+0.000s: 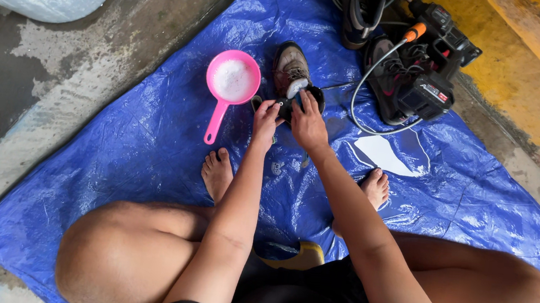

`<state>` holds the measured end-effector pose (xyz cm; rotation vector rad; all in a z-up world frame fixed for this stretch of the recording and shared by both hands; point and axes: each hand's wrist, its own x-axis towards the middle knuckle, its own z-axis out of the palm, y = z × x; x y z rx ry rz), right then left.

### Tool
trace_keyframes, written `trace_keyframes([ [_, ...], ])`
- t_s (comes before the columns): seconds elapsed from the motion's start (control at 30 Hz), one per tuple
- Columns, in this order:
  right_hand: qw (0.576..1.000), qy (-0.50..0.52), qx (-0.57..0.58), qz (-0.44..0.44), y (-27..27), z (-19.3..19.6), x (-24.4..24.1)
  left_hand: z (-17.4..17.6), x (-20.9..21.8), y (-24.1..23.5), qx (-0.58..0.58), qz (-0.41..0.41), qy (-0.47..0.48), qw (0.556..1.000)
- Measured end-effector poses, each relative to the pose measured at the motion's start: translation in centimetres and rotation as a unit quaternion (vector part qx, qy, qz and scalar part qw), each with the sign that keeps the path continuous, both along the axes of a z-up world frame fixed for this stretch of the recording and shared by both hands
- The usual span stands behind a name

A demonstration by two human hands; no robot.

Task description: The person scrubs a brown shoe using a blue brush and a green brush, applying soap from a pink scoop. They clean the interior and exterior surfaces of the shoe while sitting on a blue tarp.

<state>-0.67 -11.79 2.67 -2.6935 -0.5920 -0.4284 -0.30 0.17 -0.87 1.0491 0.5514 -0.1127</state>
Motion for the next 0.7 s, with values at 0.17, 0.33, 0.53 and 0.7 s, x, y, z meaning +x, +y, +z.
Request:
trace_keyframes([
  [0.17,0.994,0.003,-0.083,-0.067,-1.6,-1.0,-2.4,-0.1,0.3,-0.4,0.037,-0.006,-0.024,0.999],
  [0.33,0.930,0.301,0.108,-0.180,-2.8,0.7,-3.4,1.5,0.0,-0.3,0.169,-0.022,-0.063,0.983],
  [0.53,0.939,0.323,-0.058,-0.097,-4.0,0.6,-2.0,3.6,-0.4,-1.6,0.302,-0.069,-0.119,0.943],
  [0.7,0.950,0.127,-0.258,-0.122,-5.6,2.6,-0.3,3.3,-1.7,-2.0,0.392,-0.169,-0.234,0.874],
])
